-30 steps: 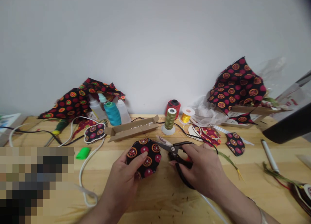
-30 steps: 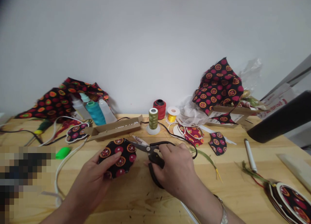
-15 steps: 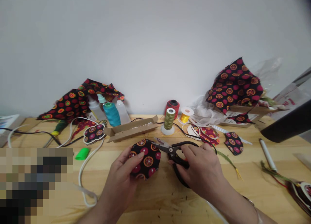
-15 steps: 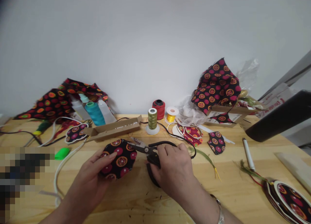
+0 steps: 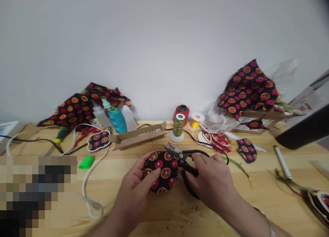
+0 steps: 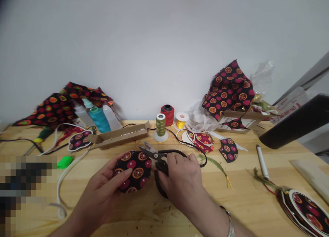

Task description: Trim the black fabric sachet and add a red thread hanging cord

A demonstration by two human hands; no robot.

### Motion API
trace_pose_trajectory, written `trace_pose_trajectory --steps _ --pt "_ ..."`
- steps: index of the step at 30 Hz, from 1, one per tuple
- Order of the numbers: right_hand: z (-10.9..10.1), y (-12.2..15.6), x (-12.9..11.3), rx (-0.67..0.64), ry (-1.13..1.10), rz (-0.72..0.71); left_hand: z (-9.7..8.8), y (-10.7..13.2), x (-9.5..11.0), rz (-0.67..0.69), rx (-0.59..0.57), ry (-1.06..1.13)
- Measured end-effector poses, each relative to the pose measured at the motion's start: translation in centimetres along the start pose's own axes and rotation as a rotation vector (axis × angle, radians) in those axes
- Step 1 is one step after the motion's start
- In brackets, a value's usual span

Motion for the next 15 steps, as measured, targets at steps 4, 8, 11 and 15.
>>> trace_pose_trajectory --steps 4,8,11,15 --pt "0.0 -0.3 0.9 -0.025 0.027 0.062 0.1 -0.1 -0.2 -0.027 -0.03 0.035" --pt "-1.4 -1.1 2.0 0.017 0.023 0.117 0.2 0.0 -0.4 -0.074 -0.03 0.055" --pt "-2.0 -1.5 2.3 -0.009 -0.083 0.1 0.1 0.0 -0.2 -0.079 -0.02 0.062" --pt "-1.3 -1.4 1.6 -0.128 -0.162 0.024 0.0 0.0 0.1 -0.069 -0.005 0.063"
Point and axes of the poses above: each hand's wrist, its own y-axis away from the middle knuckle, its own z-axis out of the palm, x = y × z, the point moved 9 cm from there along -y, towards the middle knuckle, and after that the axes turned 13 degrees about -y, right-handed, at the moved point
